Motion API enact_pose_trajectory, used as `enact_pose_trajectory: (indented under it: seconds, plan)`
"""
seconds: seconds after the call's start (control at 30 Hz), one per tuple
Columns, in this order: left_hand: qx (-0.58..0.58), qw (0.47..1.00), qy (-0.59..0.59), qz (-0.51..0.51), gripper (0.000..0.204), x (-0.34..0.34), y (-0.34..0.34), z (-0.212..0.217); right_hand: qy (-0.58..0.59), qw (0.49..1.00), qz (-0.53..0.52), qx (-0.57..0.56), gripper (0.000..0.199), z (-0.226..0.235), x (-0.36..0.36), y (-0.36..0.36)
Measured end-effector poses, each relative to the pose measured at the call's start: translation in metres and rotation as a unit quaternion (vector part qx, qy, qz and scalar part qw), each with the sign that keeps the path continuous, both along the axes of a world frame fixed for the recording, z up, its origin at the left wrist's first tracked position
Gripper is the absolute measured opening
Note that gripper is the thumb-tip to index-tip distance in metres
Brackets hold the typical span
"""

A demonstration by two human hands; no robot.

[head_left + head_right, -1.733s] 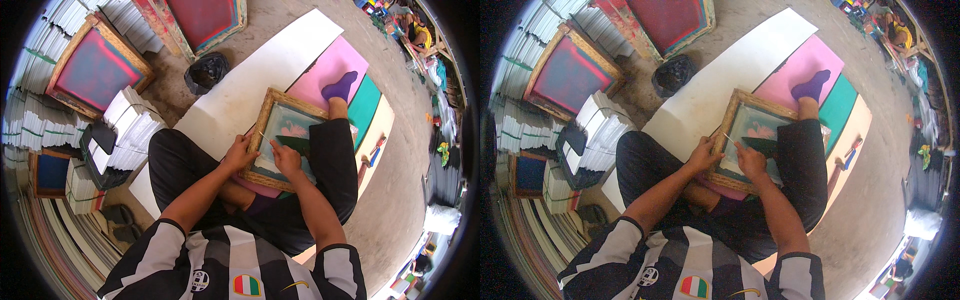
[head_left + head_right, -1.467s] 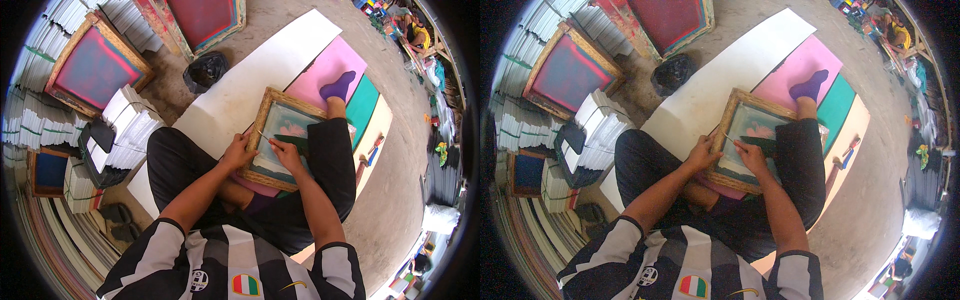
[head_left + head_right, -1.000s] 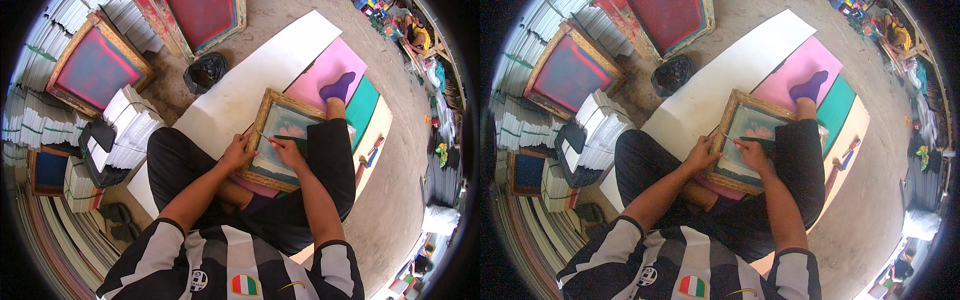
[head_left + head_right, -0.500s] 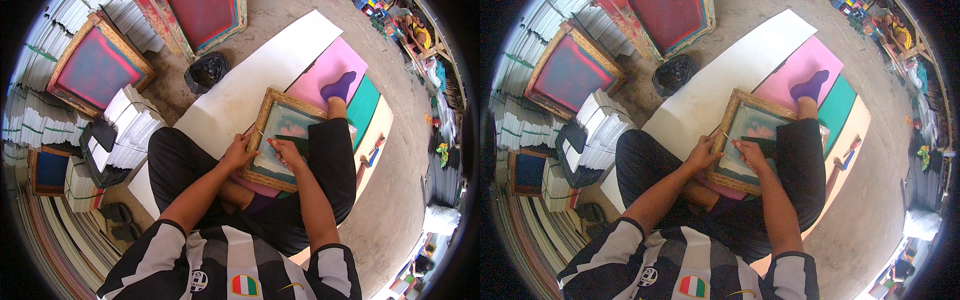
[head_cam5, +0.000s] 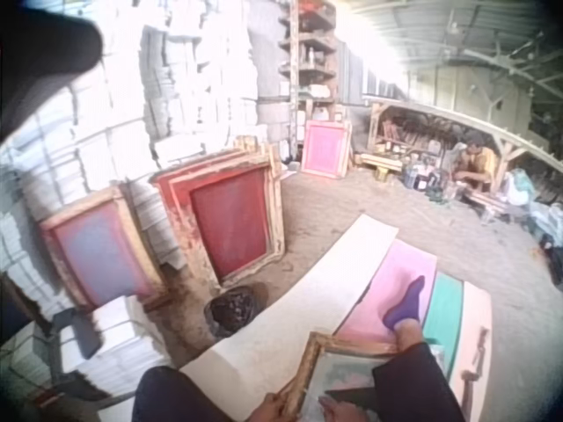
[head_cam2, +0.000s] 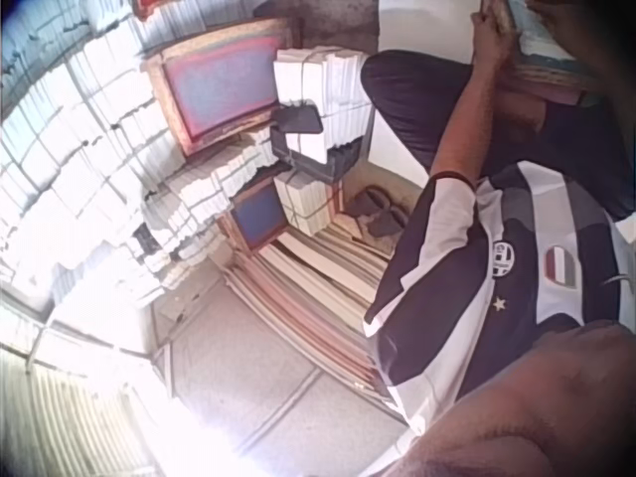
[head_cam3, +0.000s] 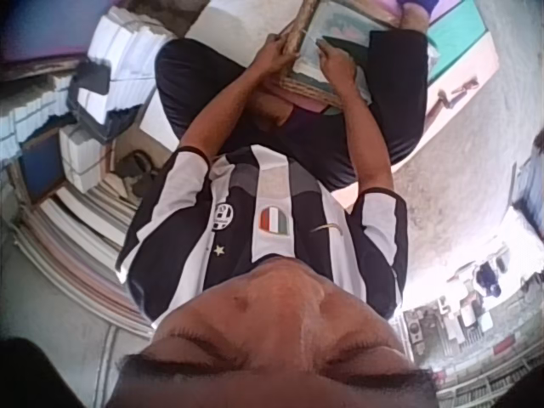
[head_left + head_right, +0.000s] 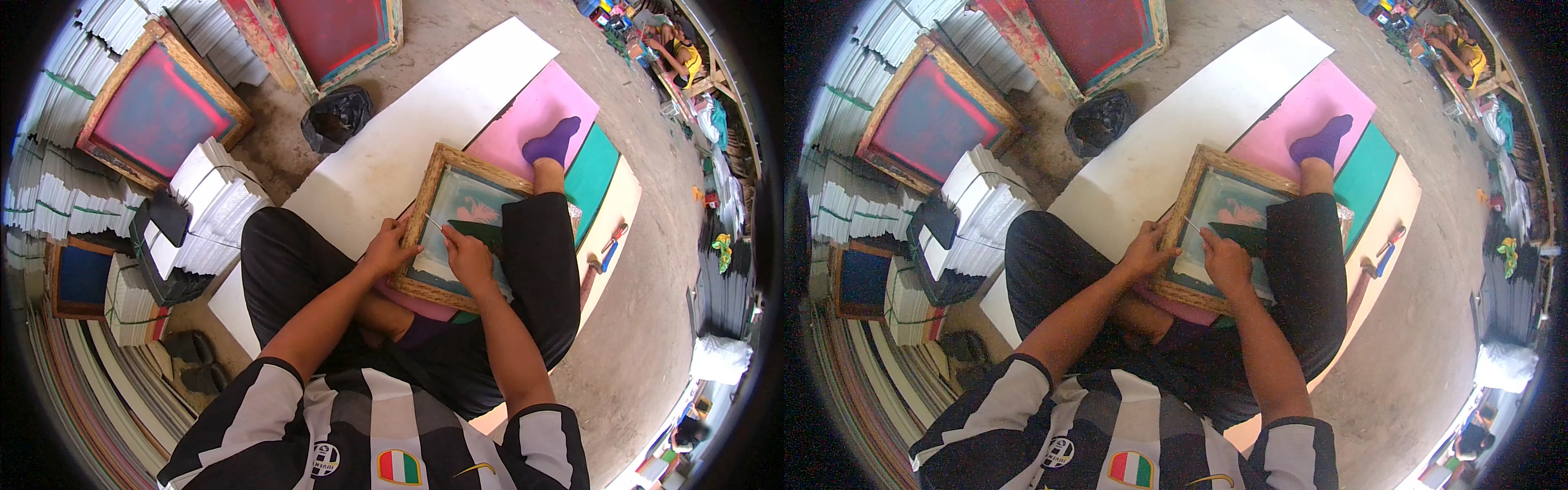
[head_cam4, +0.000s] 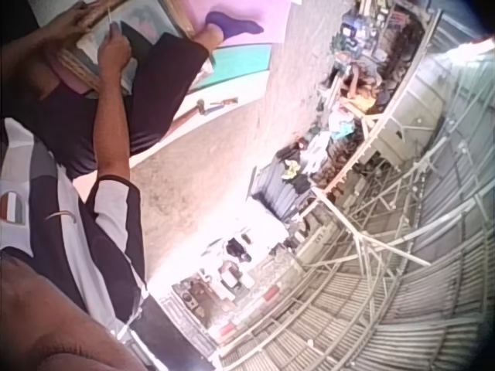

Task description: The person sits cross-legged and uses a small tool to scrape or spread ink on a screen-printing frame held between their legs. The person repeatedly works on the same area of the frame throughout the clip.

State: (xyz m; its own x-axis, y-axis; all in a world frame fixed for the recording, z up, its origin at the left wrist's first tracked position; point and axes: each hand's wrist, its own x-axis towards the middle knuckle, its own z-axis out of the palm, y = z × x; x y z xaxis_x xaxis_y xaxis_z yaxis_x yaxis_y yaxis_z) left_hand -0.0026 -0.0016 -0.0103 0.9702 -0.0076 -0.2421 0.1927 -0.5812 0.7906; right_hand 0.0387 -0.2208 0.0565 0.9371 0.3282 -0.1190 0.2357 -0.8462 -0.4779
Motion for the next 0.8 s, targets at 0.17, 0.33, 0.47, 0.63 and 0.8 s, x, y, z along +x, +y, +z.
enact_pose_trajectory:
  seconds: [0.17, 0.33, 0.47, 0.63, 0.8]
  plan:
    - [-0.005, 1.000, 0.005, 0.002, 0.083, -0.001, 0.000, 0.003, 0.036, 0.996, 0.026, -0.073, 0.038, 0.006, 0.002, 0.003]
    - [-0.011, 1.000, -0.001, -0.009, 0.086, 0.000, 0.000, -0.001, -0.026, 0.978, 0.064, -0.197, 0.033, 0.014, -0.001, 0.017]
    - [0.005, 1.000, 0.007, -0.001, 0.088, 0.000, 0.000, -0.009, 0.101, 0.992, 0.029, -0.075, 0.041, 0.001, 0.003, 0.013]
    - [0.011, 1.000, -0.013, -0.005, 0.086, 0.000, 0.001, -0.007, 0.056, 0.994, 0.007, 0.098, 0.036, -0.032, 0.000, -0.005]
    - [-0.003, 1.000, -0.012, 0.000, 0.085, 0.000, 0.001, -0.005, 0.039, 0.996, 0.053, -0.061, 0.032, -0.013, 0.008, -0.007]
